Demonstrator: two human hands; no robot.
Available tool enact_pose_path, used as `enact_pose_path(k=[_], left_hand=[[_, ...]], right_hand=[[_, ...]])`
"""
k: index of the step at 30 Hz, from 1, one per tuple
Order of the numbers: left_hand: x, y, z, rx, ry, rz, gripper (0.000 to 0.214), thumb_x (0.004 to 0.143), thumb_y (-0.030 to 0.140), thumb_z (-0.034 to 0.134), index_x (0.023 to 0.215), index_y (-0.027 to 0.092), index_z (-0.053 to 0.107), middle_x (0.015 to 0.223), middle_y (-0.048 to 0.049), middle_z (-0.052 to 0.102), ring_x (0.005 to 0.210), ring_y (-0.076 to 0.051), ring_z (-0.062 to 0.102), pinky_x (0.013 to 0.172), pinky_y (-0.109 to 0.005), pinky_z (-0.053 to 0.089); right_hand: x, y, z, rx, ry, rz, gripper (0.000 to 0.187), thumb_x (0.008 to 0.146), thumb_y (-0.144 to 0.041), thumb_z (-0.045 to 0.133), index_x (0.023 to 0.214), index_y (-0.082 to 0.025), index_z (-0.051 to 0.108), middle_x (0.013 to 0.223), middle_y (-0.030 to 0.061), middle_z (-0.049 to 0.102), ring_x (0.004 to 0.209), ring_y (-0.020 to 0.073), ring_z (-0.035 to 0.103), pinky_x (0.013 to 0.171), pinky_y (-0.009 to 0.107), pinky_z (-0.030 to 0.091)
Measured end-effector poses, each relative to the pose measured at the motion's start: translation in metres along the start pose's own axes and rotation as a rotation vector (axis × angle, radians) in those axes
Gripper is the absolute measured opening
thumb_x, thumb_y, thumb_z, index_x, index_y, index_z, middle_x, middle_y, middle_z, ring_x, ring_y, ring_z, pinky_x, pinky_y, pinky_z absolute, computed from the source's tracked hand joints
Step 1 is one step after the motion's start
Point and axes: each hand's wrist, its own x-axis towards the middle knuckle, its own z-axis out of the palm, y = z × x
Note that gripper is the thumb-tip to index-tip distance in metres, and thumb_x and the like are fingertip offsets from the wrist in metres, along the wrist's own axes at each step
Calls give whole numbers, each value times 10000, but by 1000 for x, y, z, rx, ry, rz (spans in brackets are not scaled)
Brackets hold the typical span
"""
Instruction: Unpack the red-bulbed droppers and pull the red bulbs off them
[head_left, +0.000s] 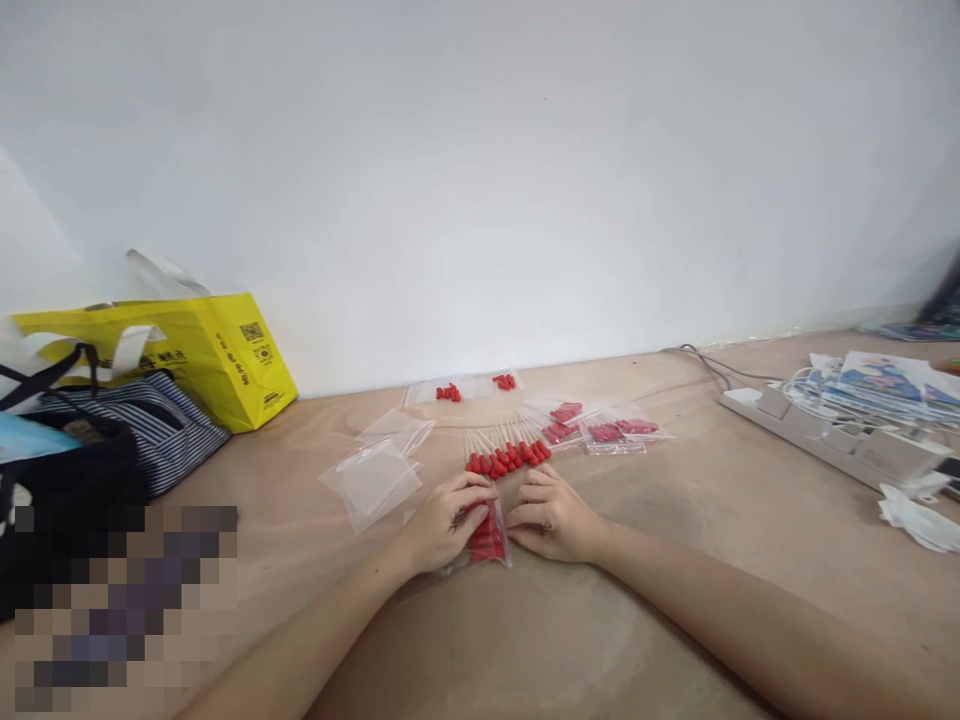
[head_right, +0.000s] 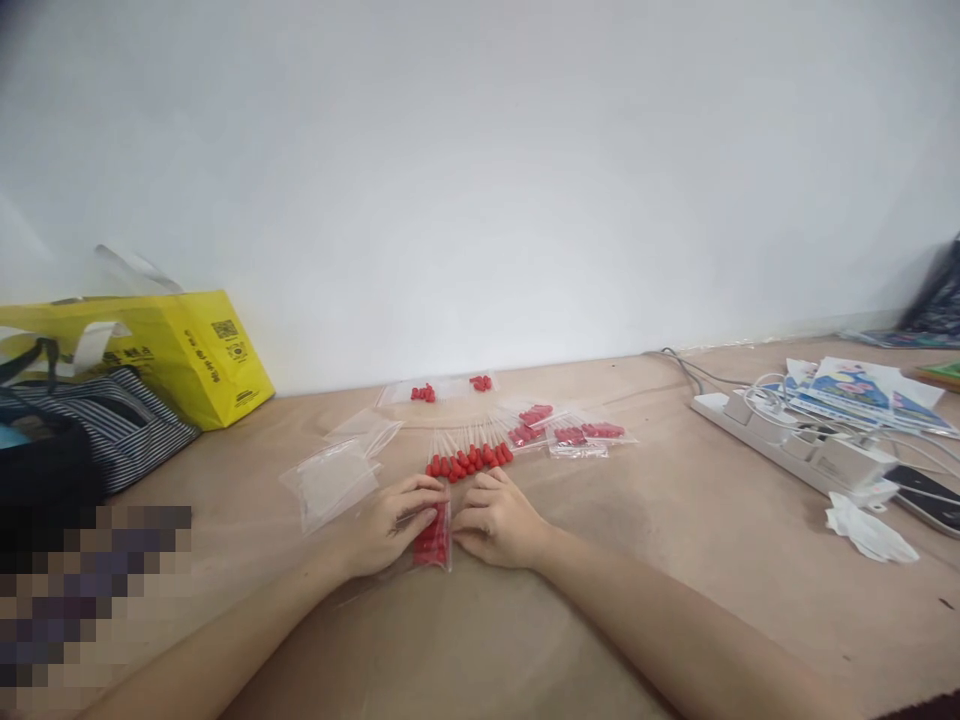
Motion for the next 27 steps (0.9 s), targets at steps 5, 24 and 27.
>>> enact_pose_path(k=[5,24,27], left_hand=[[-2,-8,10,-43,25,28,240,812,161,415,939,191,616,1008,-47,587,925,-145,550,851,-296,433],[9,-16,6,136,86,273,221,817,179,436,781,203,653,908,-61,576,881,-163,524,796,-320,440],[9,-20,5,173,110,308,208,816,189,452,743,201,647,890,-58,572,869,-161,516,793,-315,435]], right_hand=[[-1,1,1,-2,16,17,102,780,-249,529,754,-217,622,633,11,548,671,138,428,647,288,301],[1,-1,-2,-39,-23,-47,94,791,-223,520,740,-235,598,696,-11,583,727,127,445,682,290,291],[2,-1,-3,-39,-29,-52,100,792,-218,518,735,-237,599,684,-13,576,725,125,445,684,289,286]])
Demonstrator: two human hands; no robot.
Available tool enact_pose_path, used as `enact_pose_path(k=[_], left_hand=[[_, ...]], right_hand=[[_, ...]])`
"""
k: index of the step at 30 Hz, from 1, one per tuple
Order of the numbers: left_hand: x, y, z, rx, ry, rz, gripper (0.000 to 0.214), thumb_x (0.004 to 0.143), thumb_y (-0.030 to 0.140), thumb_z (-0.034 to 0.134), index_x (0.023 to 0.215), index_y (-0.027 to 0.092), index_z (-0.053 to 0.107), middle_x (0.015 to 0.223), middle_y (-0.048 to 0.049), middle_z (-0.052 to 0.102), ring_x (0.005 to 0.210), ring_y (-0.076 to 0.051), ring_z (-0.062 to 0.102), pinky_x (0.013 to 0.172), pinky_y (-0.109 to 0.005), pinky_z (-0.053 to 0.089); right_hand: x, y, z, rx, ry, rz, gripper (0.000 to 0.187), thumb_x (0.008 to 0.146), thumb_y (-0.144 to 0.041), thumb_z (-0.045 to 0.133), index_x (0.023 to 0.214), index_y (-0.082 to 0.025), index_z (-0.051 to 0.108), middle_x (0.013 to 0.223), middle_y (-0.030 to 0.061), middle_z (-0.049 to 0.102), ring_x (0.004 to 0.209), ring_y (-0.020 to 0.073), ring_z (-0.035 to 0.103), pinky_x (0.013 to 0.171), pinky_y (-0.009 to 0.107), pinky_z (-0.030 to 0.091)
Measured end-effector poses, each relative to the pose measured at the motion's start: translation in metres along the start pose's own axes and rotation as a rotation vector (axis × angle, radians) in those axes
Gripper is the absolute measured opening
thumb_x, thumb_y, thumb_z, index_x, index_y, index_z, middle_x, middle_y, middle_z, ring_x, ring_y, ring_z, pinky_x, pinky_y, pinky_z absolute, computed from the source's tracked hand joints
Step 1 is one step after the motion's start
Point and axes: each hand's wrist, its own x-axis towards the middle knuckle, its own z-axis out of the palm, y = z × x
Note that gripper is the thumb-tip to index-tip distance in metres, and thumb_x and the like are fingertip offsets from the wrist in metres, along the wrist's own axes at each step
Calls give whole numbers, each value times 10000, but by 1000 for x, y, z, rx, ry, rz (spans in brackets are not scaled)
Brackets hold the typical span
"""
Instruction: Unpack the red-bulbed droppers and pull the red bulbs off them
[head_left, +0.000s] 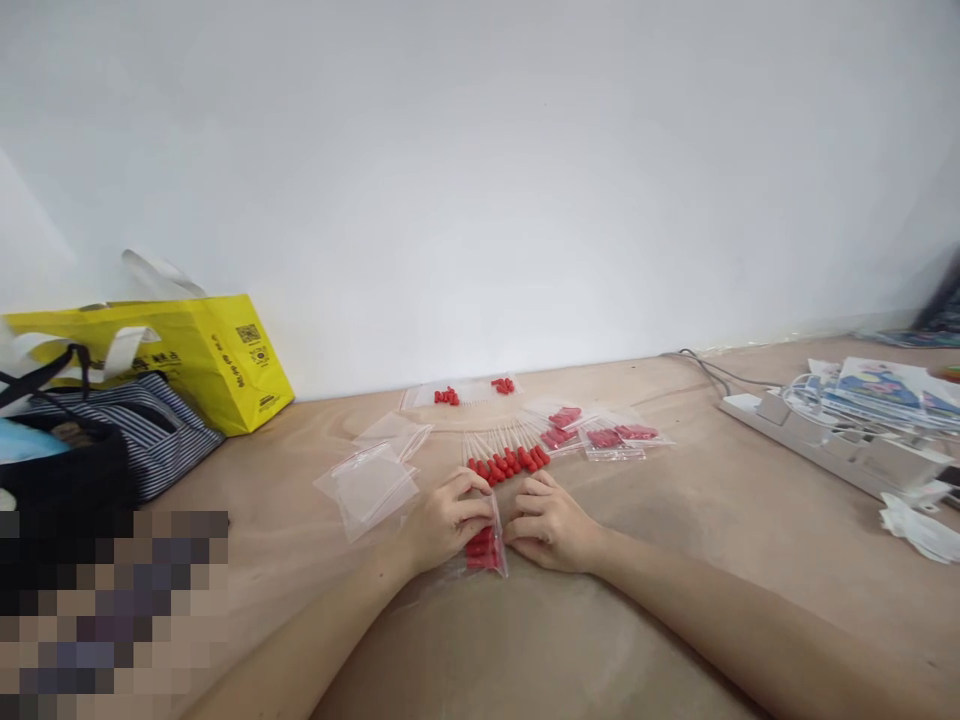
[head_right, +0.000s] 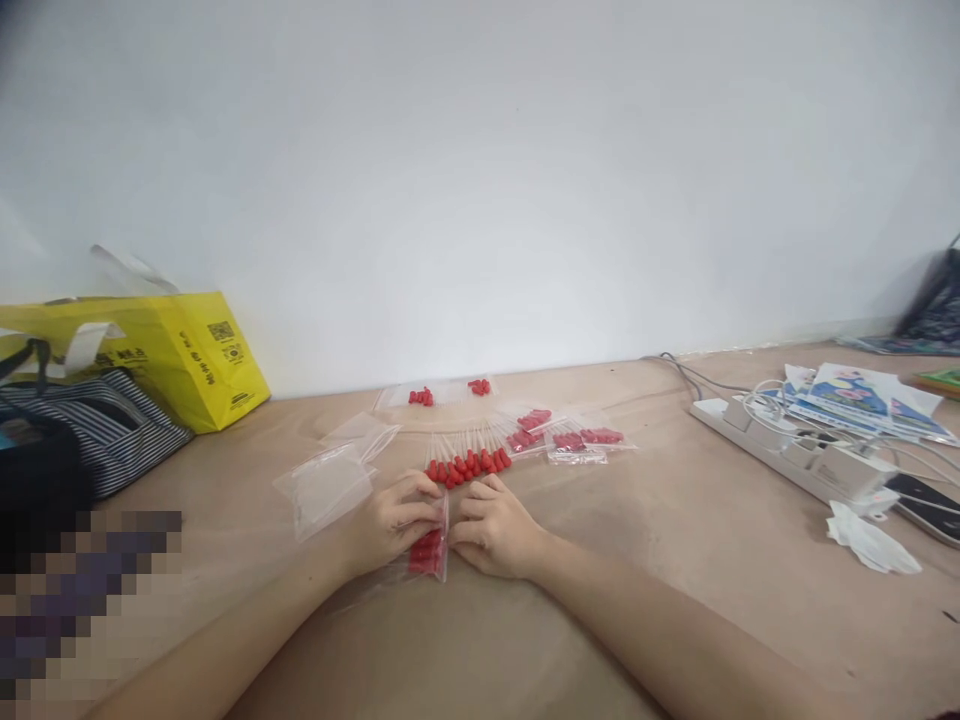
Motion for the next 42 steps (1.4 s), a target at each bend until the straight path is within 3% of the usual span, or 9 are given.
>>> enact_pose_path(k=[8,13,22,31,42], left_hand=[[-4,0,0,-31,-61,21,261,861,205,384,812,206,641,904,-62,566,886,-152,503,802,-295,430],[-6,-4,4,-37,-40,21,261,869,245,377,880,218,637,885,-62,567,875,-153,505,794,-302,437],[-5,1,2,-5,-6,138,300,868,226,365,797,203,656,827,-70,585,808,-156,506,761,-304,442],[-4,1,5,49,9,109,187,836,245,459,861,203,640,870,-60,569,855,-162,490,788,-311,426],[-2,3,5,37,79,175,111,799,158,503,732,161,592,803,-44,574,788,-147,488,746,-296,422]], right_hand=[[2,-1,-2,21,-9,10,114,804,-215,492,727,-218,576,673,-14,578,744,125,449,693,290,282],[2,-1,-4,19,-29,32,106,801,-221,490,733,-207,571,679,-1,562,746,131,450,694,290,285],[2,0,-4,74,-5,32,99,789,-197,487,729,-200,566,664,-6,559,723,132,437,678,291,273],[2,-1,-3,55,24,0,111,797,-192,475,736,-203,567,639,-8,544,713,134,427,679,296,269],[2,-1,-3,1,8,-24,164,810,-202,457,681,-185,556,605,-5,510,686,129,400,675,289,264]])
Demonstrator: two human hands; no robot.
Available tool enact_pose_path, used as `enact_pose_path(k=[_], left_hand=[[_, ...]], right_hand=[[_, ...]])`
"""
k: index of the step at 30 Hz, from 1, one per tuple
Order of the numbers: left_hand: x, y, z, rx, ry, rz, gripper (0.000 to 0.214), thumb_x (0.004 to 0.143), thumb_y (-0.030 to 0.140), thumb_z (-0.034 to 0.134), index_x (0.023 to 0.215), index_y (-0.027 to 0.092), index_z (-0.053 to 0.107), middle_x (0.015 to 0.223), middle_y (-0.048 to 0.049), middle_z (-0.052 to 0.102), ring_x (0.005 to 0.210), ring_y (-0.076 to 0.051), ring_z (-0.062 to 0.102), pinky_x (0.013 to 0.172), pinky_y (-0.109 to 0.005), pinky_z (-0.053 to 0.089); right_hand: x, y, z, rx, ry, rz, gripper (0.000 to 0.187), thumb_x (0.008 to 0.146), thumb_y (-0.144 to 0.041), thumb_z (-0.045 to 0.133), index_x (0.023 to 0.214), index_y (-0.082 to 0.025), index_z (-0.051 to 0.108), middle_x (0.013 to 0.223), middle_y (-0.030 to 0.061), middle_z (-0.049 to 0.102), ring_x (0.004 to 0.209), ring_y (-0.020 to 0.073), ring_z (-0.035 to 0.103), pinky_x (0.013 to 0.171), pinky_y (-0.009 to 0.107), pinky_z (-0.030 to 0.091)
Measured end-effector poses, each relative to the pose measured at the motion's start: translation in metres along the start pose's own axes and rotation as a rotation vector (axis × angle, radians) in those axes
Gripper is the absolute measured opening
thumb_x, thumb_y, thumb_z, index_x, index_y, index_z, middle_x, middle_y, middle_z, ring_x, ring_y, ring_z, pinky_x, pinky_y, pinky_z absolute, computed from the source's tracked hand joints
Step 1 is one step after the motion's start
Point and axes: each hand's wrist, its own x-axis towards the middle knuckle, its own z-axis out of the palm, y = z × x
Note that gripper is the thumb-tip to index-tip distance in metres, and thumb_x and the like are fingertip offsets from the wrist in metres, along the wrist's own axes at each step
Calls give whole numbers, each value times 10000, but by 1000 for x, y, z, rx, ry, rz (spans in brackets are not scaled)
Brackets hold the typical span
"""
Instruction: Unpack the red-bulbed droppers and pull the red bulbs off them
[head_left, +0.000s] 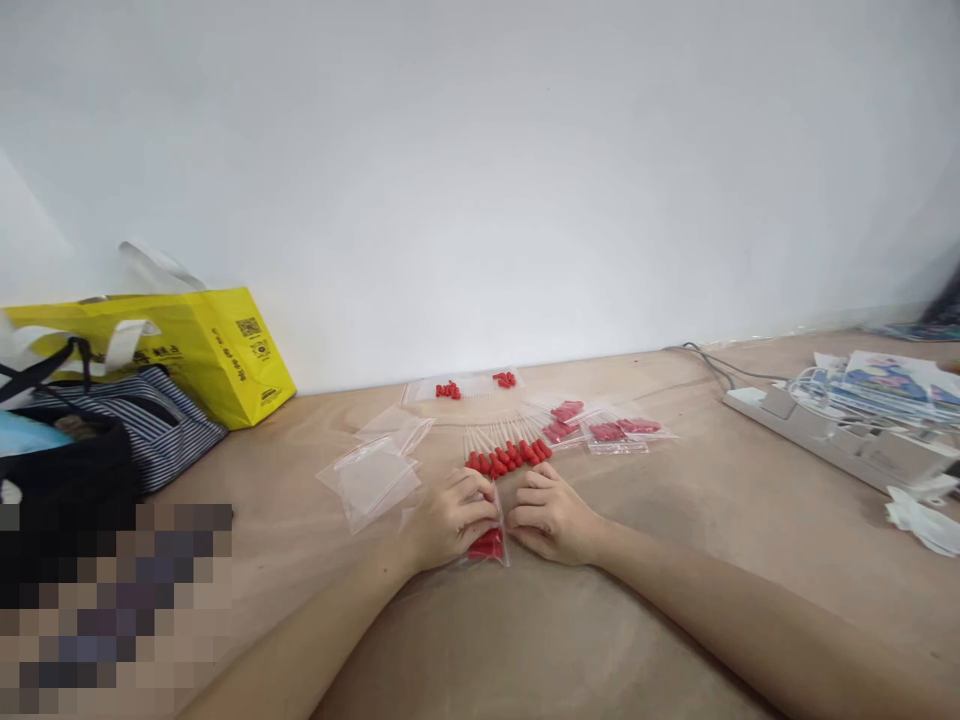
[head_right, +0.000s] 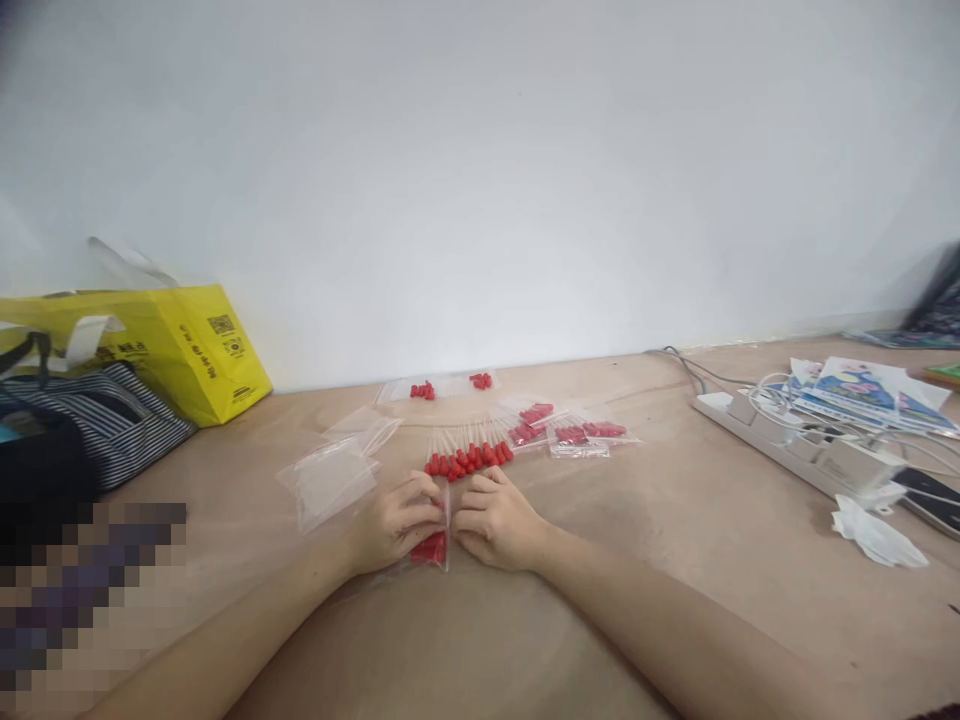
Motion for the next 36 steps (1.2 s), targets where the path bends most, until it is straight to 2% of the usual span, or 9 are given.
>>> enact_pose_path(k=[4,9,15,20,25,31,34,36], left_hand=[[-1,0,1,-13,2,-1,100,799,155,503,751,163,591,801,-45,578,787,-148,491,747,-299,421],[-2,-2,3,-33,-10,-17,103,807,163,496,766,159,591,813,-48,577,787,-143,494,750,-294,421],[-2,-1,2,-6,-21,-23,135,816,182,482,748,158,597,800,-47,575,770,-140,492,735,-286,422],[3,1,-1,38,-67,-8,169,829,189,453,772,161,610,834,-58,564,790,-144,488,735,-291,421],[5,-7,3,188,-124,91,207,833,145,424,764,178,616,819,-46,575,807,-147,487,742,-302,406],[3,-10,9,266,-26,187,220,856,130,396,767,168,594,771,-12,616,804,-143,493,744,-292,400],[6,-8,6,279,-47,225,244,874,135,357,776,157,579,801,-12,624,815,-141,496,749,-286,402],[8,-7,4,304,-99,264,252,879,132,343,760,148,565,798,-12,620,826,-139,502,760,-284,402]], right_hand=[[-1,1,3,12,20,0,128,787,-203,479,690,-185,560,619,-1,521,686,132,401,676,290,268],[-2,1,5,-5,69,1,85,770,-190,490,794,-181,572,654,3,545,687,133,394,667,288,272],[0,1,1,-43,63,-24,101,754,-172,494,683,-189,564,617,-9,525,689,134,383,677,297,264],[0,1,2,-41,66,-23,108,757,-159,494,687,-192,570,630,-12,553,702,133,390,681,301,267],[-2,2,3,-26,118,-46,126,776,-156,484,700,-193,577,663,-9,570,714,129,395,685,298,275],[1,2,1,-167,134,-123,172,800,-165,488,641,-185,551,611,-21,531,674,118,370,702,312,269],[2,2,1,-271,109,-225,252,834,-136,437,597,-175,515,580,-28,495,647,109,354,701,316,267],[2,1,2,-320,35,-278,277,853,-132,405,598,-178,501,594,-29,491,657,108,362,702,314,269]])
